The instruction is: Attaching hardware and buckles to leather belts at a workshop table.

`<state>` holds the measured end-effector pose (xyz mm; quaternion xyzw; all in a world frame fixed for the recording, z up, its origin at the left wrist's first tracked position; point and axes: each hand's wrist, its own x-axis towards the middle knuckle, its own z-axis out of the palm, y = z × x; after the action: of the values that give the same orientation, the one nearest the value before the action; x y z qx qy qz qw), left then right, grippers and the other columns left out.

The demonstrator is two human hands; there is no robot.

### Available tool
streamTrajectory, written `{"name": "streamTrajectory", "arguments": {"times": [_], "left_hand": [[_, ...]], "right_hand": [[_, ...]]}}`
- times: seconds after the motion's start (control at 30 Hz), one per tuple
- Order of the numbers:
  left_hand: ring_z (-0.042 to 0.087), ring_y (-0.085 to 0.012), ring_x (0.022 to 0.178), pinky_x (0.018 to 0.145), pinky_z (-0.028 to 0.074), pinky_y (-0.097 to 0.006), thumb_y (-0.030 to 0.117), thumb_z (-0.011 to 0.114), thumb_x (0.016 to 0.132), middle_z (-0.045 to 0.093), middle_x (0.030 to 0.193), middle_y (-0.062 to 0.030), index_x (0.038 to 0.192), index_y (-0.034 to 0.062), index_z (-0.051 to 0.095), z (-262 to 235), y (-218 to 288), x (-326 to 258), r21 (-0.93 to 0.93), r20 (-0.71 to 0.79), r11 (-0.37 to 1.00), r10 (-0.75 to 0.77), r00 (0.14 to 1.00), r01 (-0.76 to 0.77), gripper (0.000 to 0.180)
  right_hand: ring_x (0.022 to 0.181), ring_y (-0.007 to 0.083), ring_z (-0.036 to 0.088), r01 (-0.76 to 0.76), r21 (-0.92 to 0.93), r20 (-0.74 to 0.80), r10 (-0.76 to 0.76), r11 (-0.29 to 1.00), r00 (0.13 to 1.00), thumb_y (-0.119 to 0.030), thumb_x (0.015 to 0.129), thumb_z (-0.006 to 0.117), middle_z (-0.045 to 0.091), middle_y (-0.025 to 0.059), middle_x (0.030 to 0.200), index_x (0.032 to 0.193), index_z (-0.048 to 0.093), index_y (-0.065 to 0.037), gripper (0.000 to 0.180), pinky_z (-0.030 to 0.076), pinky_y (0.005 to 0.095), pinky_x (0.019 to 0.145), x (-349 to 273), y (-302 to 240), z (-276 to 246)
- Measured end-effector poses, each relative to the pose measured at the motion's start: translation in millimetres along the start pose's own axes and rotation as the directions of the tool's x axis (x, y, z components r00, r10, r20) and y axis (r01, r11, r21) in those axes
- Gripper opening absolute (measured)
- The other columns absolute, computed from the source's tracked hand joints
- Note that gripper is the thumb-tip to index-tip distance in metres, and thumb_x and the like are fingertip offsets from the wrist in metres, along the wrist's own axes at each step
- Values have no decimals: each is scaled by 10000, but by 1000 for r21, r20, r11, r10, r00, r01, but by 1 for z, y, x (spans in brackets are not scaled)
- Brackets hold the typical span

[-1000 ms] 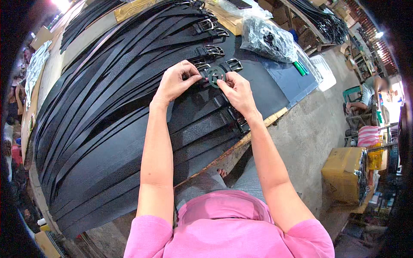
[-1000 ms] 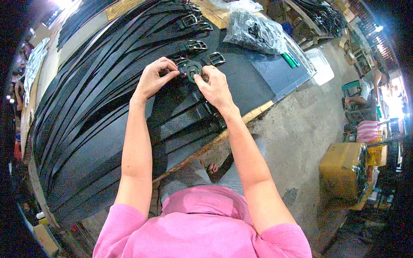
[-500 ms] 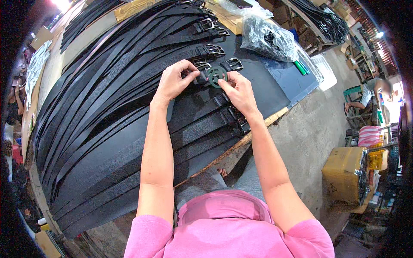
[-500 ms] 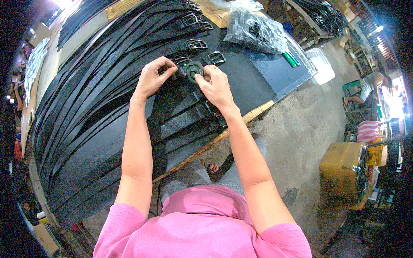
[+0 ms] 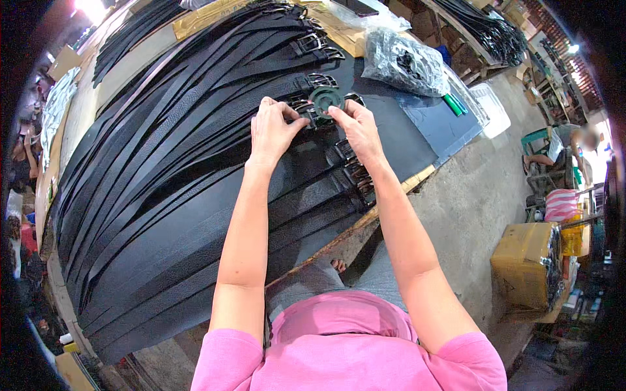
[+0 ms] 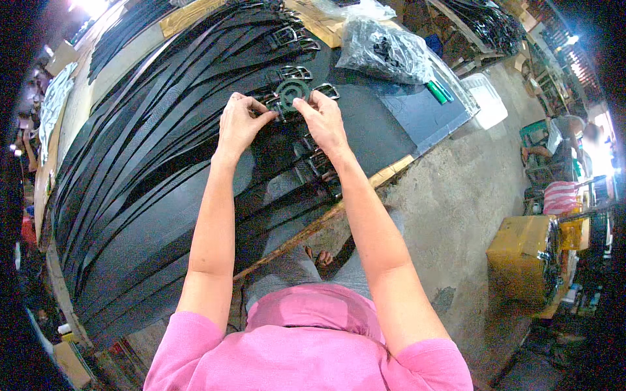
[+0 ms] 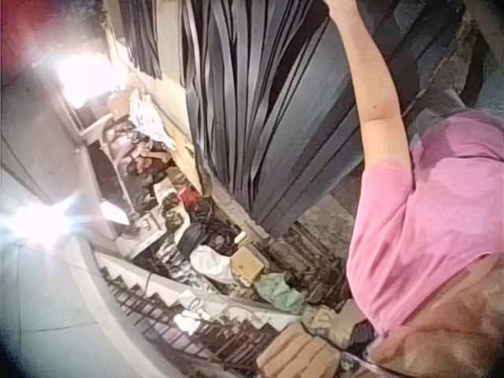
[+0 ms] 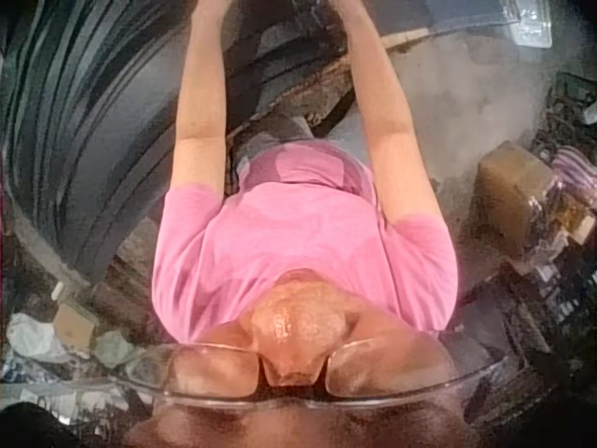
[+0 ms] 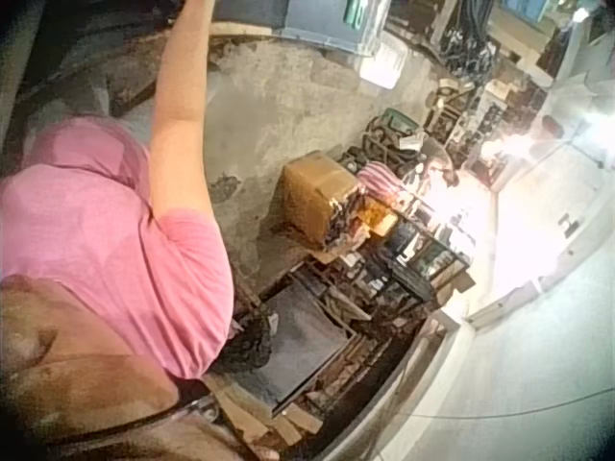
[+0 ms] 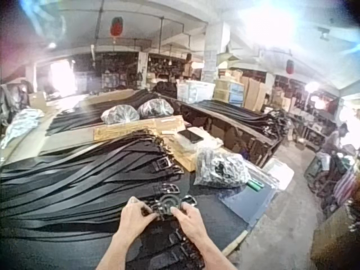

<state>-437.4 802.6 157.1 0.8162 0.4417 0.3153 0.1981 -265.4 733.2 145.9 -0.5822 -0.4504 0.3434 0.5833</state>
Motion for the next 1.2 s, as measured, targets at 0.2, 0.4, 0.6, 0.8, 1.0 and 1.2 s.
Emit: {"name": "streamTrajectory", "arguments": {"times": [0.2,0.4,0.6,0.8,1.0,1.2], "left_hand": [[593,-332,905,791,492,-407,174,808,659,549,958,-190,727,14,690,10,8,-4,-9,-142,993,-116,983,116,210],[586,-331,942,794,484,-415,196,770,701,559,965,-200,750,7,704,14,5,-4,46,-81,997,-54,995,58,205],[598,-255,820,738,466,-354,216,704,778,618,826,-197,841,-50,704,11,-17,6,-166,121,980,-87,989,107,273],[612,-216,715,660,470,-337,208,680,803,634,773,-191,905,-88,682,5,-12,5,-204,113,977,-44,993,67,313],[606,-255,829,750,470,-357,244,696,810,607,861,-189,901,-73,687,-3,-4,6,-244,216,953,-127,968,179,330],[590,-170,564,587,465,-331,188,674,798,628,630,-170,816,-88,684,0,-8,4,-284,61,958,-25,998,41,277]], "right_hand": [[616,79,449,27,-165,-3,-28,986,1000,-225,868,633,528,20,647,796,585,14,254,384,277,558,-1,3,-2],[592,110,451,106,-183,-17,-111,977,994,-198,860,644,501,62,632,760,526,20,268,386,309,549,-6,-2,5],[624,261,507,253,-377,8,-269,891,963,-154,840,635,506,154,699,740,500,32,250,404,367,576,-10,-7,10],[682,324,522,278,-439,32,-294,855,955,-138,825,634,508,177,718,737,494,33,238,412,405,618,-10,-10,11],[678,324,513,295,-431,40,-309,852,950,-137,820,636,502,173,727,734,484,33,244,406,411,620,-8,-7,11],[664,306,509,332,-452,65,-340,828,938,-142,819,640,498,162,727,731,486,32,248,404,399,601,-9,-7,11]]}}
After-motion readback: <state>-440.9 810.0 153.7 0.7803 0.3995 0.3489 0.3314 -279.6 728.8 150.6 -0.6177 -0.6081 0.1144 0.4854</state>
